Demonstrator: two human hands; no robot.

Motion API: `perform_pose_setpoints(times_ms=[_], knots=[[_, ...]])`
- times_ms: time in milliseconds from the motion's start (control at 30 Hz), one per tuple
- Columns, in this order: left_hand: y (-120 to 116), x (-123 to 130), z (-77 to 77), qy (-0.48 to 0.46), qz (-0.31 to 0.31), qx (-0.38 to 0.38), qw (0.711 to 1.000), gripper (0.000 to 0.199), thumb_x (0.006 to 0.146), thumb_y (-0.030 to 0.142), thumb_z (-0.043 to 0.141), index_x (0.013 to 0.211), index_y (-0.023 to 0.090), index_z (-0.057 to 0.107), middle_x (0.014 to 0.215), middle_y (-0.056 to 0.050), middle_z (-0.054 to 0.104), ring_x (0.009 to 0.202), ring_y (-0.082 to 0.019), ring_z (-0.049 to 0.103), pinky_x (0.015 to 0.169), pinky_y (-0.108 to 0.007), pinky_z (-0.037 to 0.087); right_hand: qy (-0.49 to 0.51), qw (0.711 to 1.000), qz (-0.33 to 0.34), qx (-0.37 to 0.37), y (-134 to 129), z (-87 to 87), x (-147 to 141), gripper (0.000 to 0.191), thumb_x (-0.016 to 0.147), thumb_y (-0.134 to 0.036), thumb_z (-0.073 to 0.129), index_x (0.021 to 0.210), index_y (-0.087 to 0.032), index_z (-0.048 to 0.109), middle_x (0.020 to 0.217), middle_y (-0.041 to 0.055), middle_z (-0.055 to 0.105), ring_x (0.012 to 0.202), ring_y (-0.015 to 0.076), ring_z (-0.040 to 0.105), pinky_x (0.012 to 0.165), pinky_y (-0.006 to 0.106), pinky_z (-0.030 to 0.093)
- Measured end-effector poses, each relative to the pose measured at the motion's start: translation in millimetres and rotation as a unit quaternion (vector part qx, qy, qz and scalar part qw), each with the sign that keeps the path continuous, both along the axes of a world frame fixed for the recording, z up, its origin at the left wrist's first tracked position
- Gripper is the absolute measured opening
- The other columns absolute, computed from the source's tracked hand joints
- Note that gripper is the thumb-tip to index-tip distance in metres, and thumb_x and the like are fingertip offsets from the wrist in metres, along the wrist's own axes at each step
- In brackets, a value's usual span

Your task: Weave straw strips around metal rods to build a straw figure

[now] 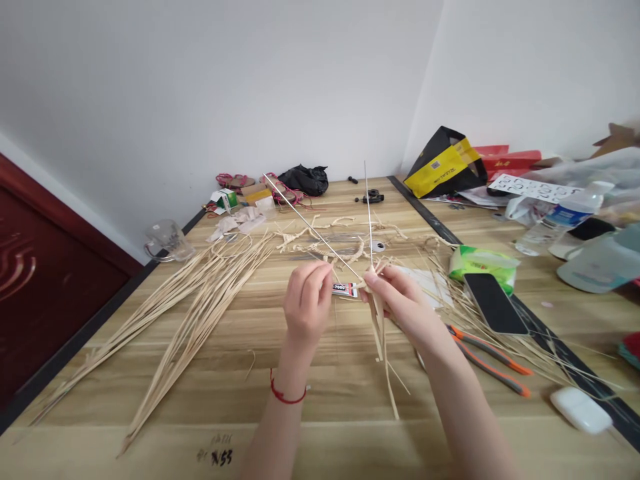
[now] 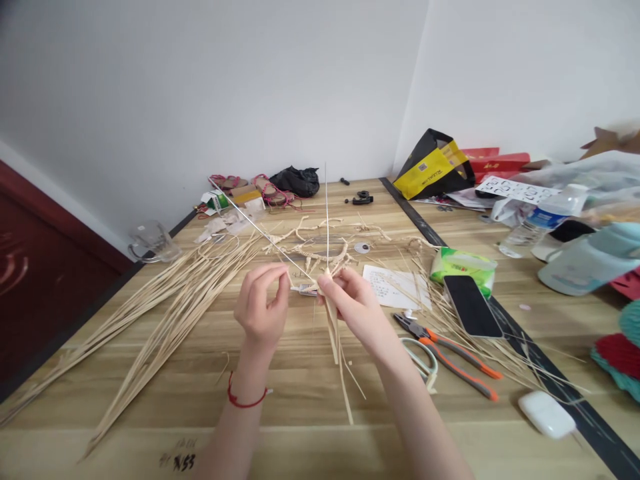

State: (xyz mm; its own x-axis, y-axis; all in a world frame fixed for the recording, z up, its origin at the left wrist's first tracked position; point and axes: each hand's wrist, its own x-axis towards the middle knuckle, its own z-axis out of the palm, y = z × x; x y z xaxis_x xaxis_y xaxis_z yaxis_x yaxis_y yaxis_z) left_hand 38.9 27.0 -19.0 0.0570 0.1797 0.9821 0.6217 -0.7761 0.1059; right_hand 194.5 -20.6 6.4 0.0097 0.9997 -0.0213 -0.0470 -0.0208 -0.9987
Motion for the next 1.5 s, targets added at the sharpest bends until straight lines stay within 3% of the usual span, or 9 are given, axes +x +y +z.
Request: perform_pose_setpoints(times_ms=[200,267,433,633,867,1100,1333,1500], knots=[[-6.2,9.2,2.8,-0.146,-0.122,-0.090,0.978,0.021,0.082,0.002,0.061,0.096,0.018,0.062,0.096,-0.005,0.068,0.091,-0.017,0.068,0.080,-0.035,0.058,-0.039,0.999,0.018,-0.012,-1.5,3.5,-2.0,0.033,0.082,-0.054,0.058,0.082,-0.022,0.053,0.071,-0.0001,0.062,0.059,0.0120,0.050,0.050,0.022,0.035],[-6.5,7.9,5.3,-0.153,-0.141,-0.101,0.973,0.020,0.083,0.003,0.061,0.095,0.019,0.063,0.096,-0.004,0.068,0.093,-0.017,0.068,0.082,-0.037,0.058,-0.045,0.999,0.019,-0.007,-1.1,3.4,-1.7,0.033,0.082,-0.054,0.058,0.083,-0.022,0.053,0.071,0.0004,0.062,0.060,0.0125,0.051,0.050,0.022,0.036],[1.8,-10.5,10.3,-0.013,-0.103,-0.049,0.993,0.021,0.081,0.005,0.065,0.096,0.020,0.065,0.090,-0.003,0.067,0.093,-0.018,0.066,0.084,-0.035,0.055,-0.034,0.999,0.000,-0.001,0.2,0.4,1.9,0.034,0.083,-0.055,0.058,0.080,-0.021,0.053,0.069,0.0005,0.062,0.056,0.0113,0.050,0.047,0.022,0.034],[5.5,-31.6,14.1,0.099,-0.085,-0.109,0.985,0.020,0.087,0.010,0.059,0.099,0.023,0.067,0.090,-0.004,0.064,0.093,-0.018,0.060,0.084,-0.035,0.051,0.015,0.999,-0.046,-0.015,-0.8,4.2,5.3,0.035,0.079,-0.055,0.063,0.082,-0.022,0.053,0.070,0.0003,0.062,0.059,0.0121,0.053,0.048,0.021,0.035],[-4.0,-32.4,18.0,0.158,-0.003,-0.074,0.985,0.020,0.088,0.013,0.059,0.103,0.023,0.068,0.093,-0.006,0.071,0.096,-0.022,0.062,0.084,-0.037,0.048,0.037,0.996,-0.081,-0.024,-2.4,8.3,4.4,0.037,0.072,-0.055,0.070,0.078,-0.022,0.055,0.067,-0.0002,0.061,0.060,0.0130,0.055,0.051,0.022,0.039],[-2.0,-27.8,15.8,0.170,0.019,-0.055,0.984,0.023,0.086,0.008,0.057,0.104,0.018,0.066,0.095,-0.009,0.072,0.088,-0.021,0.067,0.076,-0.034,0.051,0.033,0.996,-0.082,-0.019,-5.3,8.0,5.4,0.035,0.076,-0.055,0.065,0.079,-0.022,0.055,0.068,-0.0011,0.061,0.056,0.0118,0.053,0.048,0.022,0.035],[1.3,-29.1,11.5,0.084,0.009,-0.057,0.995,0.023,0.087,0.007,0.057,0.104,0.019,0.068,0.097,-0.008,0.072,0.093,-0.018,0.068,0.084,-0.032,0.055,0.035,0.995,-0.088,-0.022,-6.3,11.5,8.6,0.035,0.076,-0.055,0.064,0.078,-0.022,0.053,0.067,-0.0010,0.060,0.054,0.0111,0.049,0.046,0.022,0.031],[0.9,-20.9,10.5,-0.077,-0.022,-0.061,0.995,0.021,0.084,0.005,0.061,0.092,0.021,0.072,0.091,-0.003,0.075,0.088,-0.017,0.070,0.087,-0.037,0.057,-0.001,0.999,-0.004,-0.034,-9.1,13.5,6.4,0.035,0.080,-0.055,0.062,0.077,-0.021,0.053,0.068,-0.0013,0.058,0.053,0.0094,0.043,0.045,0.021,0.028]])
